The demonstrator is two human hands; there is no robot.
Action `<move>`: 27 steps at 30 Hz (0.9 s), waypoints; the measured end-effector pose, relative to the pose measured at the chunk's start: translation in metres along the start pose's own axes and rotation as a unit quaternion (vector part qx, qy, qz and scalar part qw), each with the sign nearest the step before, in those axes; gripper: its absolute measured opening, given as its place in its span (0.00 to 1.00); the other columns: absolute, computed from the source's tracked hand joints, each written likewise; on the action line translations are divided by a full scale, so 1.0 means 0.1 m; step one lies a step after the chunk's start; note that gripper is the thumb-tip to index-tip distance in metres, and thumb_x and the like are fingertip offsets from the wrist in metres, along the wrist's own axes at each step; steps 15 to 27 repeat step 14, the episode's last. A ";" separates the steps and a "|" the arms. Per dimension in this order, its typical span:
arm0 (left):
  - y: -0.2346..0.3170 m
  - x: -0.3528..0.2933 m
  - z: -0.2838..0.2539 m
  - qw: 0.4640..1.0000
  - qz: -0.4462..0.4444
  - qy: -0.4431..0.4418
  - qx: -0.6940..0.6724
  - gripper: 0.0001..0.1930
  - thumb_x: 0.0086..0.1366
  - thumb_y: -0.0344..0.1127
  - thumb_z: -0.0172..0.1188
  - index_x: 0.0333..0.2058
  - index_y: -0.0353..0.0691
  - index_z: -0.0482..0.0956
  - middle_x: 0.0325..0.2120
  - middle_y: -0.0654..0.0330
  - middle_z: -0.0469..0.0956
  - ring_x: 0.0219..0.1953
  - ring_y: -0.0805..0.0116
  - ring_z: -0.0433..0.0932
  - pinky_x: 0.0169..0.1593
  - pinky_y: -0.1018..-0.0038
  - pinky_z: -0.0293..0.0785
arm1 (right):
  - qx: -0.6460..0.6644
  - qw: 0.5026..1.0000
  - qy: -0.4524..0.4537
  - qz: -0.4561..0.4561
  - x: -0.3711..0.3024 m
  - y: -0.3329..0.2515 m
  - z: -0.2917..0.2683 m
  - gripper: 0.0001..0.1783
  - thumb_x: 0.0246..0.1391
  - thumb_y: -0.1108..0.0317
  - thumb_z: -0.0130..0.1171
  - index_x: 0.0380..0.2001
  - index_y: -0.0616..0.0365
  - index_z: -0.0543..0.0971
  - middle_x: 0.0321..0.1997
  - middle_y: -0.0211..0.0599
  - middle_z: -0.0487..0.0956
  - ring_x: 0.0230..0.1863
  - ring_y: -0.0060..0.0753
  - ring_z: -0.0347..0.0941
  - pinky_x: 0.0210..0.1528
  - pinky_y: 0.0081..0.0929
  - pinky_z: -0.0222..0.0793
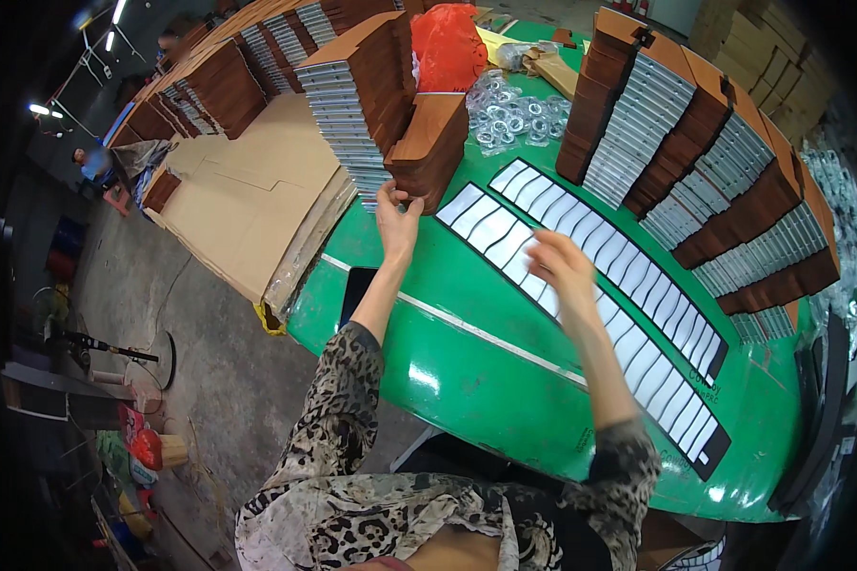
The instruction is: The person is seen attaching small black foam or rubber pieces to brown wood-like components in an industrial workshop.
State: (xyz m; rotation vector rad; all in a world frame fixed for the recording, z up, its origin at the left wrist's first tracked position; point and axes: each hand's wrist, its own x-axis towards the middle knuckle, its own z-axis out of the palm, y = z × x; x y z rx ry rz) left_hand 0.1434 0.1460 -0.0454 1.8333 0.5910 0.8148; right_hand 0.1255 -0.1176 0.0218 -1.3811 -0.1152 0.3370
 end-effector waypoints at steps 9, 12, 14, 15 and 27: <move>0.52 0.42 -0.55 0.742 0.541 0.077 0.389 0.27 0.44 0.35 0.67 0.47 0.52 0.73 0.45 0.69 0.71 0.45 0.70 0.69 0.43 0.64 0.58 | 0.092 0.987 -0.089 0.097 0.56 0.36 0.98 0.19 0.59 0.68 0.48 0.53 0.64 0.67 0.45 0.38 0.75 0.42 0.27 0.71 0.49 0.28 0.69; 0.59 0.59 -0.59 0.665 0.599 0.045 0.444 0.27 0.43 0.39 0.67 0.46 0.55 0.74 0.45 0.71 0.70 0.45 0.73 0.68 0.41 0.65 0.57 | 0.121 0.983 -0.095 0.097 0.69 0.36 1.05 0.23 0.59 0.68 0.48 0.57 0.63 0.63 0.49 0.40 0.73 0.45 0.28 0.71 0.51 0.30 0.68; 0.54 0.71 -0.58 0.649 0.616 0.039 0.445 0.25 0.45 0.42 0.66 0.46 0.56 0.74 0.47 0.71 0.69 0.47 0.75 0.67 0.41 0.65 0.56 | 0.162 0.979 -0.102 0.075 0.81 0.36 1.09 0.31 0.59 0.65 0.49 0.62 0.62 0.54 0.61 0.47 0.65 0.56 0.37 0.66 0.56 0.32 0.64; 0.54 0.71 -0.58 0.649 0.616 0.039 0.445 0.25 0.45 0.42 0.66 0.46 0.56 0.74 0.47 0.71 0.69 0.47 0.75 0.67 0.41 0.65 0.56 | 0.162 0.979 -0.102 0.075 0.81 0.36 1.09 0.31 0.59 0.65 0.49 0.62 0.62 0.54 0.61 0.47 0.65 0.56 0.37 0.66 0.56 0.32 0.64; 0.54 0.71 -0.58 0.649 0.616 0.039 0.445 0.25 0.45 0.42 0.66 0.46 0.56 0.74 0.47 0.71 0.69 0.47 0.75 0.67 0.41 0.65 0.56 | 0.162 0.979 -0.102 0.075 0.81 0.36 1.09 0.31 0.59 0.65 0.49 0.62 0.62 0.54 0.61 0.47 0.65 0.56 0.37 0.66 0.56 0.32 0.64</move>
